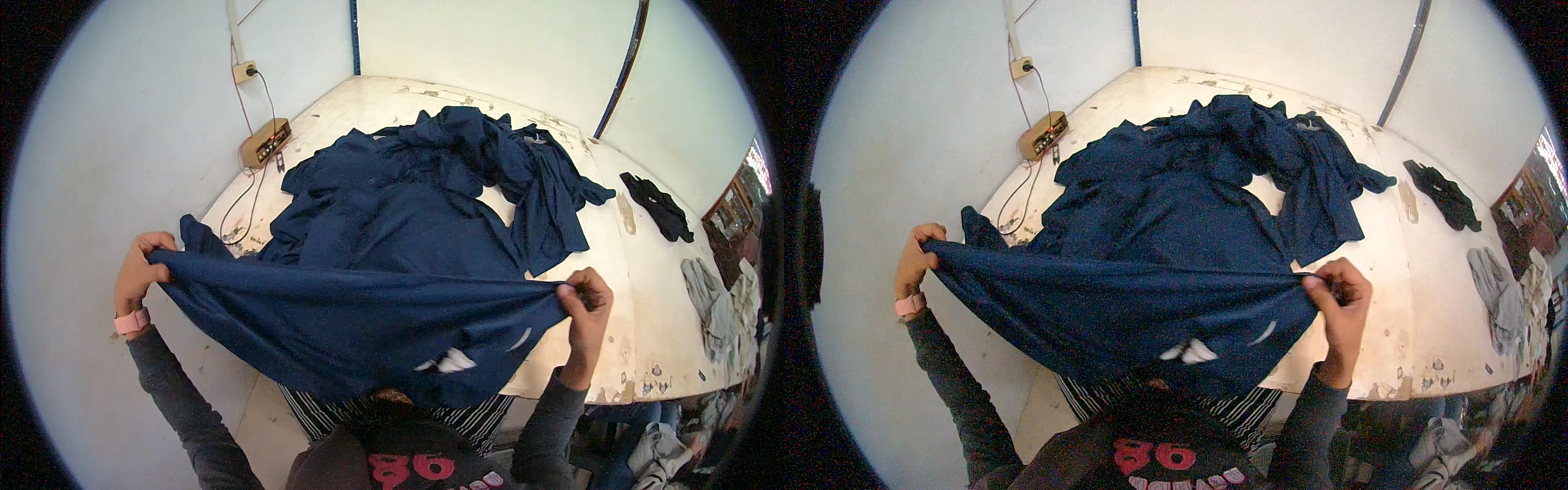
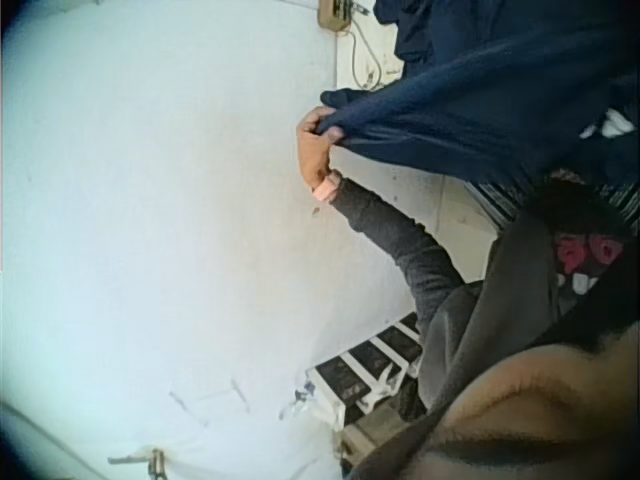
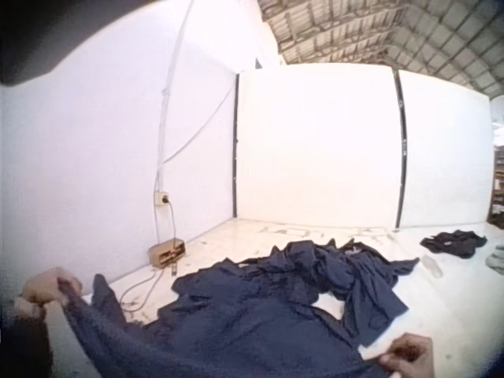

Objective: The person uses a small blade to cut a dark blue garment laid on a table, repeatedly lifting and repositioning sections to access seams and edges. The person then cuts a black garment in a similar manner, handling each piece one at a time.

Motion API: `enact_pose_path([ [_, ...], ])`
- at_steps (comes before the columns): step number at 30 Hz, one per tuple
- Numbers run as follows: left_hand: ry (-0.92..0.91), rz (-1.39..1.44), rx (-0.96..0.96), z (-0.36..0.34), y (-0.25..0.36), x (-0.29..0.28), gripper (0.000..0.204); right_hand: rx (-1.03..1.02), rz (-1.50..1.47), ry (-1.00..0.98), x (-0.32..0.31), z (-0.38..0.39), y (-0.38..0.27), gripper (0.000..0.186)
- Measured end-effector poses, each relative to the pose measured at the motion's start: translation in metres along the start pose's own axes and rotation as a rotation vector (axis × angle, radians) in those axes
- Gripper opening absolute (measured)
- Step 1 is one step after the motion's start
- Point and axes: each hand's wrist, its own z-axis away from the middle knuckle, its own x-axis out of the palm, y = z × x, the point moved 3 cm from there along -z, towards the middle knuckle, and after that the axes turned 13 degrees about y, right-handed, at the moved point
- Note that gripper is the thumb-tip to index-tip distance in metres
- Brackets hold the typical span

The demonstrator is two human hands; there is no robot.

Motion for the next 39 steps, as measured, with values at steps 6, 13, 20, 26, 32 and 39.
enact_pose_path([
  [6,0.138,-0.145,0.019,-0.037,-0.006,0.072,0.023,0.070,0.062,0.111,-0.039,0.000,0.017,0.012],
  [13,0.475,-0.811,0.342,-0.049,-0.052,0.169,0.028,0.094,0.255,0.004,0.001,0.011,0.060,0.010],
  [20,-0.169,-0.160,0.437,0.017,0.019,0.332,0.049,-0.018,0.292,-0.005,0.013,0.024,0.048,0.011],
  [26,-0.065,-0.233,0.524,0.037,0.020,0.348,0.044,-0.057,0.142,0.096,-0.008,0.017,0.041,0.011],
  [32,-0.196,0.710,-0.359,0.071,0.051,0.337,0.020,-0.229,0.702,0.090,0.011,0.032,0.056,0.017],
  [39,-0.145,0.671,-0.282,0.098,0.067,0.334,0.030,-0.365,0.210,-0.237,0.103,0.069,-0.011,0.042],
])
